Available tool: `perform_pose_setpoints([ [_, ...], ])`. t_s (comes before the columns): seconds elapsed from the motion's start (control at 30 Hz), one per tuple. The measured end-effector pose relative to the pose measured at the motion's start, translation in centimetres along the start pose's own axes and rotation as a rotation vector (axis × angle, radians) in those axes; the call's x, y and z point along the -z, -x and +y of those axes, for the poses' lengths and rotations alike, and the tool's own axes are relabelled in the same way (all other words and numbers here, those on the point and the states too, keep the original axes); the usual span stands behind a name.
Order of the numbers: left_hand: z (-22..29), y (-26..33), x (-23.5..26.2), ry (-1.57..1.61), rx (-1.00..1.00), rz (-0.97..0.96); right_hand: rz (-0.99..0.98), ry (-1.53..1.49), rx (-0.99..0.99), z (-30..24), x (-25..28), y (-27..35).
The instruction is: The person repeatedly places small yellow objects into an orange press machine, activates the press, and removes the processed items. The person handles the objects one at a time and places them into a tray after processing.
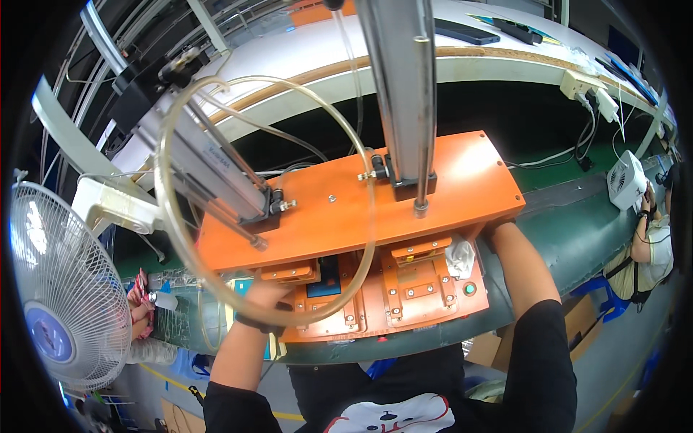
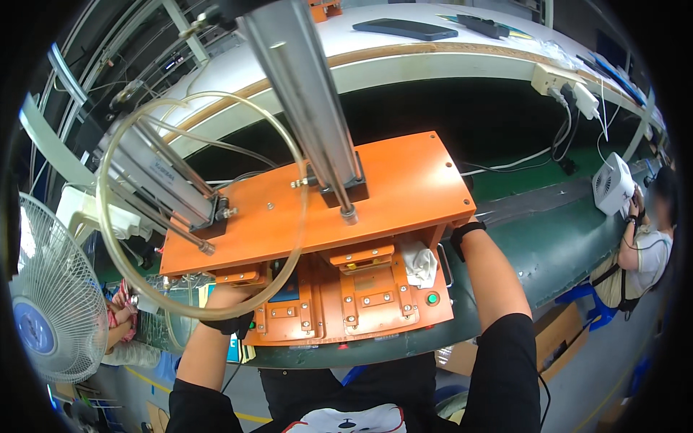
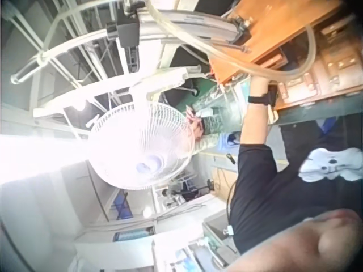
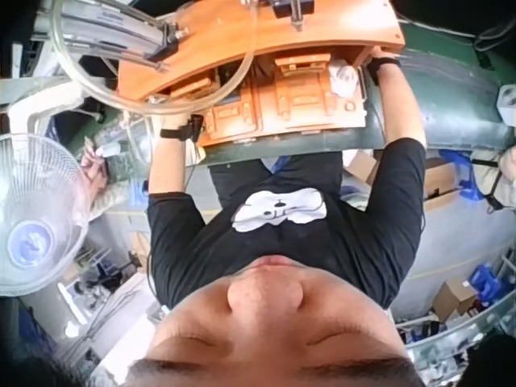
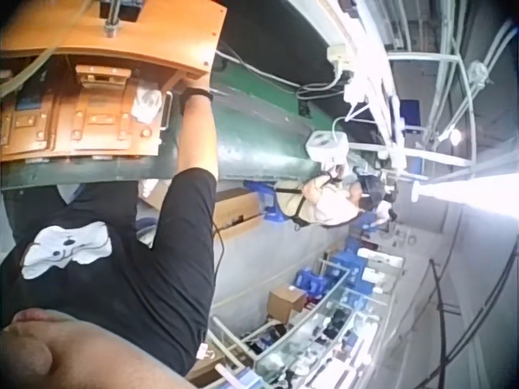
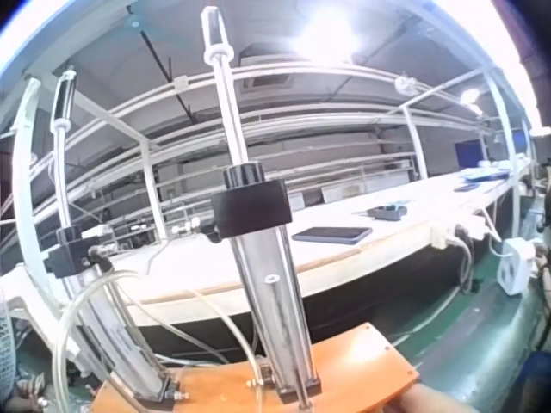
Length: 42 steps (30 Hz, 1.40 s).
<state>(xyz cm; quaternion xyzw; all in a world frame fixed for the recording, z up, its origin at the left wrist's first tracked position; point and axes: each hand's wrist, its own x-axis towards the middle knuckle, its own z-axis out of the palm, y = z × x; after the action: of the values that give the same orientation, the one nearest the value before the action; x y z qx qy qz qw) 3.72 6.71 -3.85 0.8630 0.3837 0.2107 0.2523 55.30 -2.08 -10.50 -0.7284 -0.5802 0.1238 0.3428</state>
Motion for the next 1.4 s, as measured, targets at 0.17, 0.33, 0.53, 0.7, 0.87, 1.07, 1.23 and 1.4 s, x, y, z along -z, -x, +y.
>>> perform_pose_setpoints([
  [0.17, 3.7, 4.2, 1.6, 0.040, 0.037, -0.135, 0.065, 0.105, 0.095, -0.7, 3.3, 1.8],
  [0.33, 4.3, 6.2, 1.1, -0.103, -0.224, -0.056, 0.370, 0.137, 0.340, 1.8, 6.6, 5.3],
  [0.53, 3.3, 10.1, 0.3, 0.107, -0.148, 0.106, 0.436, -0.015, 0.117, -0.5, 11.1, 15.4],
  [0.7, 1.2, 15.1, -2.0, 0.148, -0.146, 0.291, 0.375, -0.419, -0.017, -8.1, 14.7, 25.9],
  [0.87, 1.2, 14.4, -3.2, 0.396, -0.038, 0.398, 0.335, -0.465, 0.096, -18.9, 16.2, 32.9],
  [1.07, 0.1, 12.9, -4.2, 0.223, -0.186, 0.529, -0.042, -0.222, 0.588, -29.1, 8.9, 28.4],
  [1.23, -0.4, 12.9, -4.3, 0.253, -0.171, 0.555, -0.202, -0.087, 0.861, -31.7, -0.1, 23.6],
  [1.4, -0.1, 12.5, -4.4, 0.242, -0.161, 0.577, -0.124, 0.015, 0.899, -30.7, -6.7, 19.7],
])
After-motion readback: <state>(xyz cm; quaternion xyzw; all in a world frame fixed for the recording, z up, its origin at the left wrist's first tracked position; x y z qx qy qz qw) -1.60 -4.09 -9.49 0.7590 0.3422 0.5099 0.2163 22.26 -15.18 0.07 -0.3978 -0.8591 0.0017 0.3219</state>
